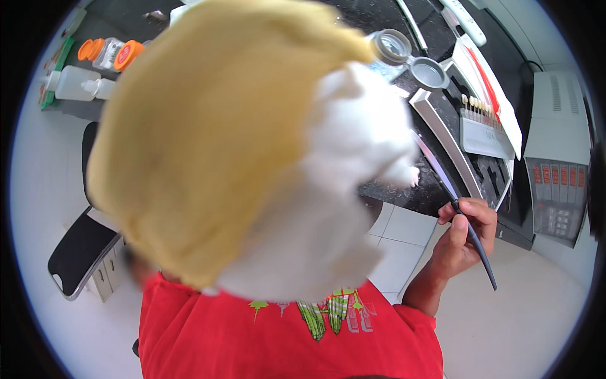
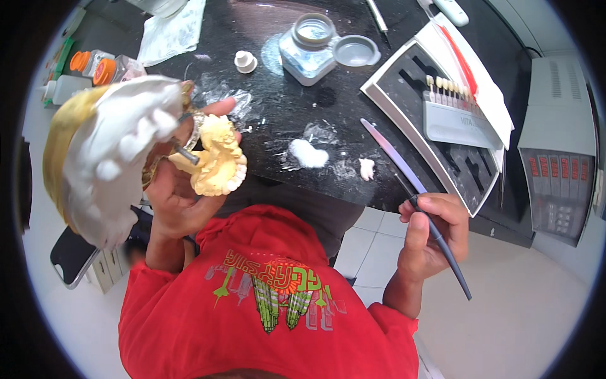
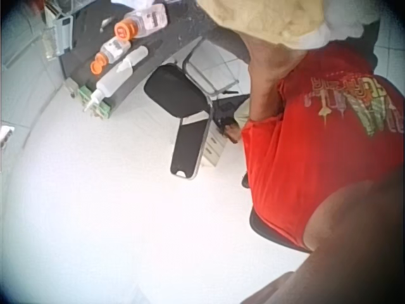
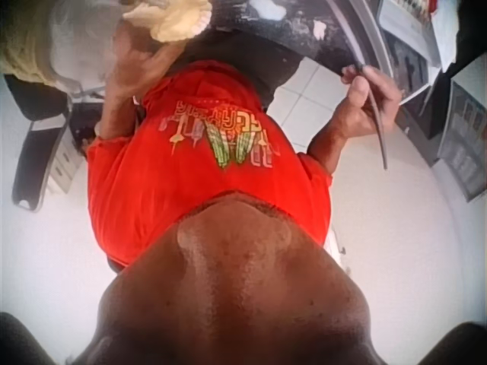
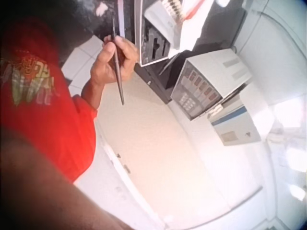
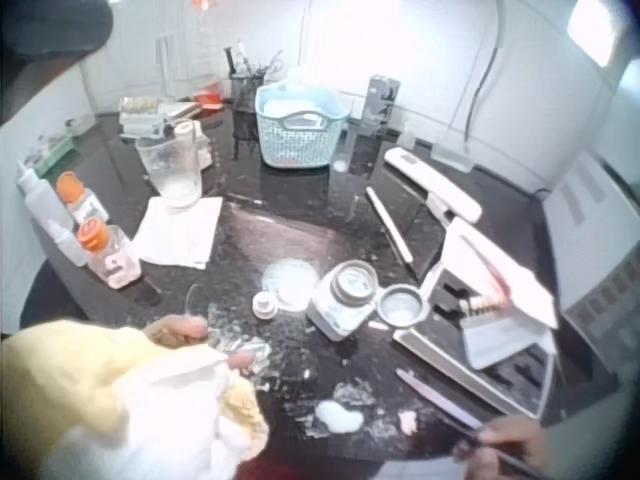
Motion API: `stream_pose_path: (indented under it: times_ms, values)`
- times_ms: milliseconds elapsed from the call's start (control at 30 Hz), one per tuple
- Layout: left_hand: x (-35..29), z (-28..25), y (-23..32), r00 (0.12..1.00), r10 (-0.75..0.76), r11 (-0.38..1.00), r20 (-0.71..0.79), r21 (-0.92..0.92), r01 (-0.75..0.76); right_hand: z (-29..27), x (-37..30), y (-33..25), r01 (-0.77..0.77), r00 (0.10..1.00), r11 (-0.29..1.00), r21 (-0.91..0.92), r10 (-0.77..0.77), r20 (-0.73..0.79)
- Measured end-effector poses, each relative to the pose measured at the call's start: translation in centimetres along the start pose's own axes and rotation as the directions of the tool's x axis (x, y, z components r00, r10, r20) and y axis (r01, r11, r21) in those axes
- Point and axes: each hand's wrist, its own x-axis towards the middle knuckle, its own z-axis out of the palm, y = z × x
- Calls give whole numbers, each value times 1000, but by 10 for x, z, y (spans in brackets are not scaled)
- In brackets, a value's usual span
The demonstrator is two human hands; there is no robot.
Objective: The person applies a white paste to a dental model using a brush, picking up small amounts of the material from a surface and carefully brushing it onto the teeth of the yellow cast.
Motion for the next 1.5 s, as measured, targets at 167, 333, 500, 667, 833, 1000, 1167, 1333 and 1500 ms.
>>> stream_pose_path:
  times_ms: [167,333,500,667,833,1000,1167,1333,1500]
  values:
    - [-6,-1,-11,998,-46,999,-34,-8,46,2,-5,1,-36,999,999,32,35,11]
    - [2,2,-1,988,141,969,68,198,-151,-2,-4,-1,-46,997,999,13,45,56]
    - [2,9,-9,973,221,974,-72,64,-216,1,-2,0,-34,997,999,-30,36,75]
    - [-2,7,-5,995,69,995,-78,82,-62,-1,0,2,0,992,993,-115,14,126]
    - [0,13,6,979,-118,993,-163,-32,115,3,-1,-1,-76,996,996,-42,78,40]
    - [1,7,7,992,-93,994,-89,45,98,2,-1,-3,-86,994,993,-76,91,64]
    - [0,12,10,964,-207,961,-165,-220,168,2,-1,-2,-94,994,994,-60,97,59]
    - [-1,3,1,1000,-16,997,-9,79,16,4,-1,-1,-72,993,996,-51,77,89]
    - [-5,-4,1,997,29,995,-65,101,-22,9,0,-13,-52,996,985,165,41,74]
